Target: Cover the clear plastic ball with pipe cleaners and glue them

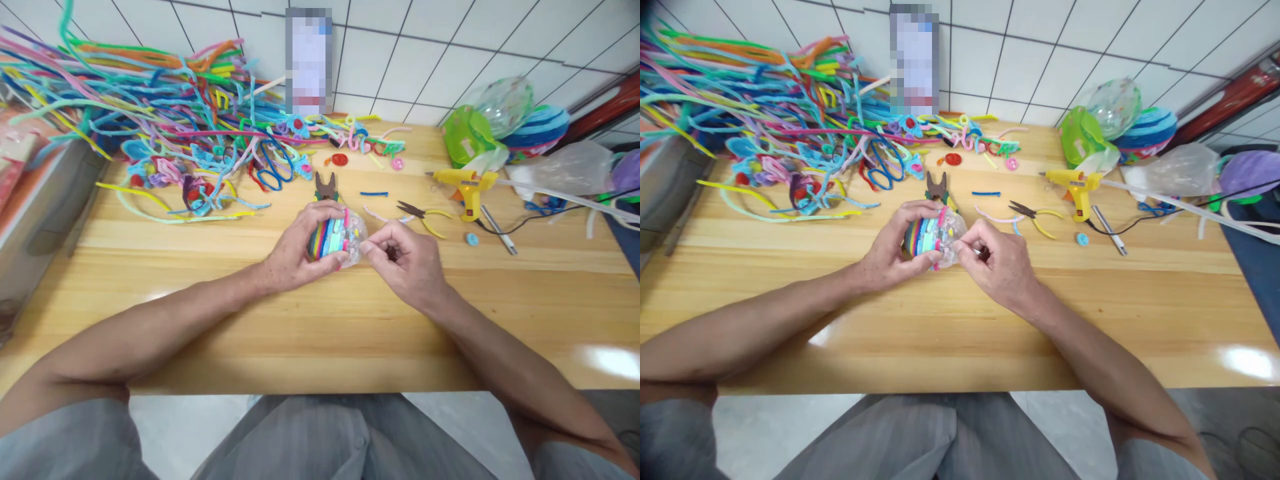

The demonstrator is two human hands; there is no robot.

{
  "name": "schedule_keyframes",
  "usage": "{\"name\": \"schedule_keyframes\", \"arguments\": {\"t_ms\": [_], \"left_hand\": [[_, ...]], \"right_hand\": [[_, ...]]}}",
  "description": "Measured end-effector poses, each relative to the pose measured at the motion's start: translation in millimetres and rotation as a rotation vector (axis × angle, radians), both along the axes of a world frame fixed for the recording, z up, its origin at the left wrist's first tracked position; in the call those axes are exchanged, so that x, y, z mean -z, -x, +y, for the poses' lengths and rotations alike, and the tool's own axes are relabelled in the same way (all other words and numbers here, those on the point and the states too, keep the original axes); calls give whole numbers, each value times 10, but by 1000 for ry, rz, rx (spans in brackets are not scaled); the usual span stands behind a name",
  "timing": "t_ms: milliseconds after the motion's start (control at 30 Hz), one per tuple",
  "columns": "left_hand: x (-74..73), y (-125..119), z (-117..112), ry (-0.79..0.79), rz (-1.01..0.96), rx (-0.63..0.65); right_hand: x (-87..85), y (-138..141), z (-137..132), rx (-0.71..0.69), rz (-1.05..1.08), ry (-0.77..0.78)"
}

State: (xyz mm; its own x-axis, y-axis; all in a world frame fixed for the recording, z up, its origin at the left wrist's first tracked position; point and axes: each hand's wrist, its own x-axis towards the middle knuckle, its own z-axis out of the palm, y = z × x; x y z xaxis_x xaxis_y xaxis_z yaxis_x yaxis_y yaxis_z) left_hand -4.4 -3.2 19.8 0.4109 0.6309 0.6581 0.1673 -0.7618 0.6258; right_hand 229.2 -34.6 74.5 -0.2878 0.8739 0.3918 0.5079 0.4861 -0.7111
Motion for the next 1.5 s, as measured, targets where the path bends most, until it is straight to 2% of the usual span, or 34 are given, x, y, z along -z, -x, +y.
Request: {"name": "schedule_keyframes", "arguments": {"t_ms": [367,600,900,1500], "left_hand": [[-31,3,1,-32,56,-12],[-50,-12,8,-32,40,-27],[-22,-20,-18,-3,-9,-27],[-9,-29,-41,-16,21,-74]], "right_hand": [[-33,-77,13,-67,-101,-58],[-10,3,-33,-9,-65,-82],[5,75,-94,47,-36,0],[38,141,-74,74,126,157]]}}
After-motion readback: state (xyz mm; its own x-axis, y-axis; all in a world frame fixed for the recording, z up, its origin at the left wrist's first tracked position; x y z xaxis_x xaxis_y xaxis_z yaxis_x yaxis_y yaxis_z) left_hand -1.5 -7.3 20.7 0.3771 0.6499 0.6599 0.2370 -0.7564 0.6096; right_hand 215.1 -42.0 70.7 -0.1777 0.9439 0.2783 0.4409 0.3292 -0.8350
